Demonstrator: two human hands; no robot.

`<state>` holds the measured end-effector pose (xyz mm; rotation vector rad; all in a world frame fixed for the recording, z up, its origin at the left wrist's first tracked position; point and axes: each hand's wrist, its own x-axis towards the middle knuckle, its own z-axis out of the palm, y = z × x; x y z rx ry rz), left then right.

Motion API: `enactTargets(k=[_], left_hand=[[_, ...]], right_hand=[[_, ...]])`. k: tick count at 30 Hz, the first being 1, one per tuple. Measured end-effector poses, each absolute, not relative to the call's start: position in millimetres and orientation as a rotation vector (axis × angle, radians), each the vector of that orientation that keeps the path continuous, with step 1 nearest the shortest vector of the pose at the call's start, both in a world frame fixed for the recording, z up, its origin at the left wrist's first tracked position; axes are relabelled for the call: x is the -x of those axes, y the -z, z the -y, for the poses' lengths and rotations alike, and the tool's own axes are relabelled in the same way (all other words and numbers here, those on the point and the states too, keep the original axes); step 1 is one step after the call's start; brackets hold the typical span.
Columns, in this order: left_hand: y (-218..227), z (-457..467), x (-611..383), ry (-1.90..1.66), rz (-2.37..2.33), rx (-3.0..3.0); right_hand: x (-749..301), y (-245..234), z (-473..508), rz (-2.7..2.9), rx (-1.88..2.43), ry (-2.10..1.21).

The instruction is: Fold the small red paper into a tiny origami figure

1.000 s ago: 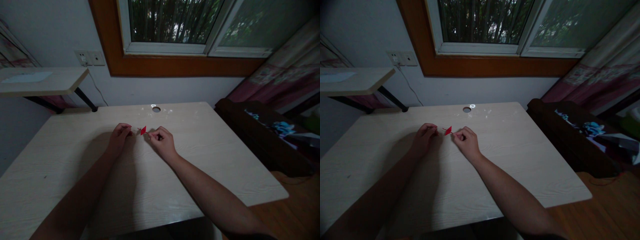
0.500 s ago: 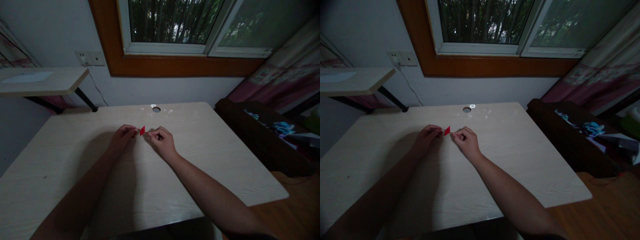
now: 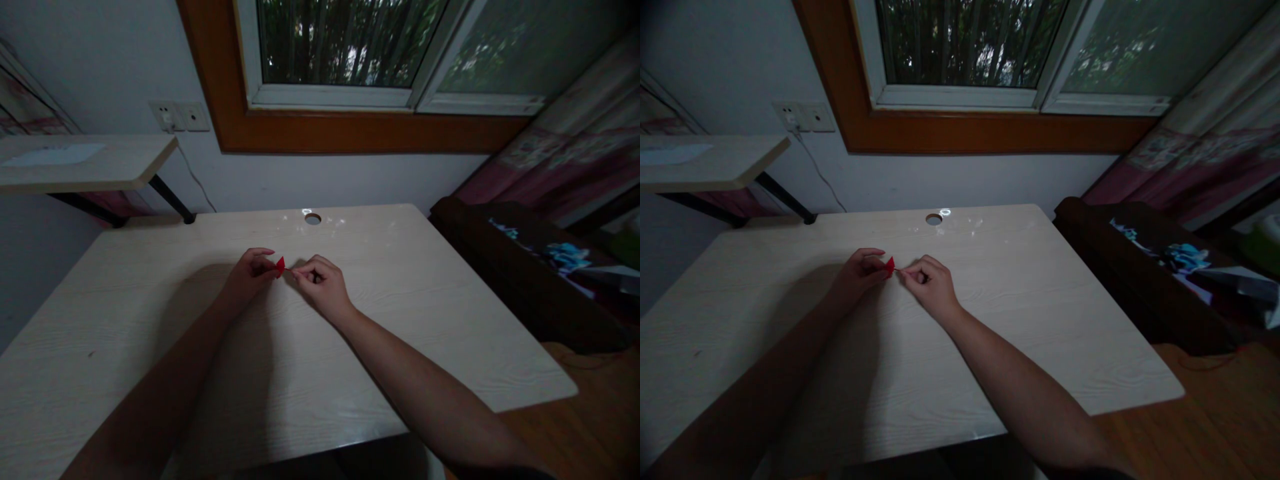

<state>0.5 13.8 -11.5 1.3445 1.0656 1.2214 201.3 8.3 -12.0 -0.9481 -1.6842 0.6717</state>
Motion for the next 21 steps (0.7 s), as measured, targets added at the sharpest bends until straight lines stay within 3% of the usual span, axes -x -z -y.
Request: enactTargets(k=[14,21], left_hand=[[10.8,-13.1,1.1,-1.196,-1.025,-1.374],[18.1,-14.7,1.3,-1.214,-0.993,-1.444]], right_hand=[[-201.3,13.3,-13.8,1.575,0.984,-0.882],[-200.6,15.9,-13.3,1.619,0.957,-0.820]])
